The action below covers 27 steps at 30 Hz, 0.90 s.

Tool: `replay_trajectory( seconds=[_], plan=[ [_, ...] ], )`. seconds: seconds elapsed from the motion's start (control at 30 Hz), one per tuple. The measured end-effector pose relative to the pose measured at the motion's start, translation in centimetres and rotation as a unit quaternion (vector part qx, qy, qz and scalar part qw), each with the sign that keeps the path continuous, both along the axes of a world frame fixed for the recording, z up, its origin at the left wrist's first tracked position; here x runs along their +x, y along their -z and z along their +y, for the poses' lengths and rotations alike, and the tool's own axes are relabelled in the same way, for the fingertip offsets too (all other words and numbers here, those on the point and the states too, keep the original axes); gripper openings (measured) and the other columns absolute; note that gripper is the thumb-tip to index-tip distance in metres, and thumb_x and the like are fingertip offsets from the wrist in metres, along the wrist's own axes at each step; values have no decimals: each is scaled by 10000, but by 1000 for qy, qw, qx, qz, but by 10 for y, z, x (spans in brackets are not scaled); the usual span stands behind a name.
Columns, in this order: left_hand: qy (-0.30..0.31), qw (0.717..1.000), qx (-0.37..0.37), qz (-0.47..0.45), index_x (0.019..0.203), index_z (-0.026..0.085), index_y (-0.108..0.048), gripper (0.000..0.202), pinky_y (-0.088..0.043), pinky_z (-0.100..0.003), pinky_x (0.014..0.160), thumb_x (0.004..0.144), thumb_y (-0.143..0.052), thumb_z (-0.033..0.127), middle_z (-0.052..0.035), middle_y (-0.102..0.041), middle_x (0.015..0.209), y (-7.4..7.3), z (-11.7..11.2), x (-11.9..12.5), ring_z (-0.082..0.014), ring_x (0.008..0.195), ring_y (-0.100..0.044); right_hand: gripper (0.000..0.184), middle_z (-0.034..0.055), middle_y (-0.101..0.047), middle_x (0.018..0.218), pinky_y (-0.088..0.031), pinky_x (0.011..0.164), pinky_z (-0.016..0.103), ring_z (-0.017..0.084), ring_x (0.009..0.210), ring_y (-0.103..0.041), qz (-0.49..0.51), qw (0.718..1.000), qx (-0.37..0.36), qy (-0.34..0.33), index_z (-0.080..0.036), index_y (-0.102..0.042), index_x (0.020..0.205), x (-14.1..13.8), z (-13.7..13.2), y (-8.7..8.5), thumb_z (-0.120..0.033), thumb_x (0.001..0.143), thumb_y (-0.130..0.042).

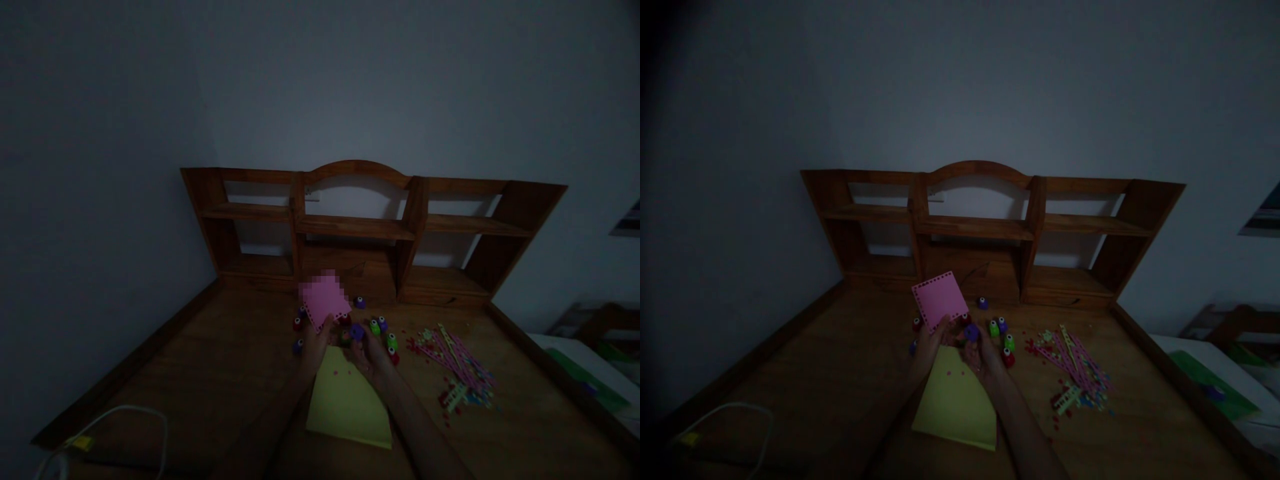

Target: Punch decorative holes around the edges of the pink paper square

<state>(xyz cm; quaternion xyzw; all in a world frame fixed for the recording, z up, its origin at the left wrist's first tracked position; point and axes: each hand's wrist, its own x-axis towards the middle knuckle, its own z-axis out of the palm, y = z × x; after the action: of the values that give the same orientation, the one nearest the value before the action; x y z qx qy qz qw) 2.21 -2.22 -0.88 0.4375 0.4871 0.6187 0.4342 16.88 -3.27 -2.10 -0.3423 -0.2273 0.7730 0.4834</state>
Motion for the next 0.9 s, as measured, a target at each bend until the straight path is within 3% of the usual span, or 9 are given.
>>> replay_trajectory(
  seconds=[0.1, 0.27, 0.5, 0.6, 0.7, 0.9],
  plan=[
    [5, 1000, 3, -6, 1018, 120, -663, 482, -503, -375, 840, 739, -692, 512, -144, -712, 1015, -2, -1, 1, -274, 946, -659, 461, -46, -448, 326, -212, 252, 140, 51, 220, -311, 16, 999, -29, 14, -134, -638, 699, -2, 0, -2, -473, 931, -430],
    [10, 1000, 4, -17, 940, 122, -671, 442, -513, -364, 808, 722, -702, 505, -123, -721, 913, -8, -5, 1, -278, 930, -659, 448, -52, -429, 310, -272, 291, 141, 50, 234, -311, 18, 1000, 4, 23, -136, -639, 677, -4, 0, 1, -506, 890, -500],
    [5, 1000, 8, -11, 955, 146, -661, 411, -508, -379, 847, 711, -709, 474, -92, -720, 873, -16, -10, 1, -284, 965, -654, 431, -63, -424, 316, -213, 254, 153, 51, 216, -269, 44, 998, 32, 20, -130, -655, 724, -2, -1, 1, -476, 912, -482],
    [4, 1000, 13, -12, 967, 166, -661, 383, -507, -389, 862, 726, -698, 463, -82, -721, 865, -12, -7, 1, -295, 1000, -645, 357, -31, -536, 395, -361, 305, 159, 74, 276, -426, 87, 995, 3, 43, -128, -663, 771, -1, -1, -2, -403, 926, -496],
    [7, 1000, 13, -20, 962, 176, -667, 356, -511, -377, 864, 736, -698, 450, -88, -724, 883, -7, -4, 1, -297, 1017, -643, 224, 46, -707, 639, -508, 449, 187, 112, 485, -629, 150, 985, -31, 86, -137, -662, 811, 1, 1, -4, -304, 911, -551],
    [19, 999, 6, -40, 1041, 147, -643, 441, -516, -367, 853, 734, -709, 457, -119, -710, 1026, -11, -8, 2, -280, 990, -654, 186, 81, -744, 854, -530, 527, 171, 107, 635, -677, 218, 969, -28, 112, -149, -659, 834, 7, 1, -9, -258, 924, -539]
  ],
)
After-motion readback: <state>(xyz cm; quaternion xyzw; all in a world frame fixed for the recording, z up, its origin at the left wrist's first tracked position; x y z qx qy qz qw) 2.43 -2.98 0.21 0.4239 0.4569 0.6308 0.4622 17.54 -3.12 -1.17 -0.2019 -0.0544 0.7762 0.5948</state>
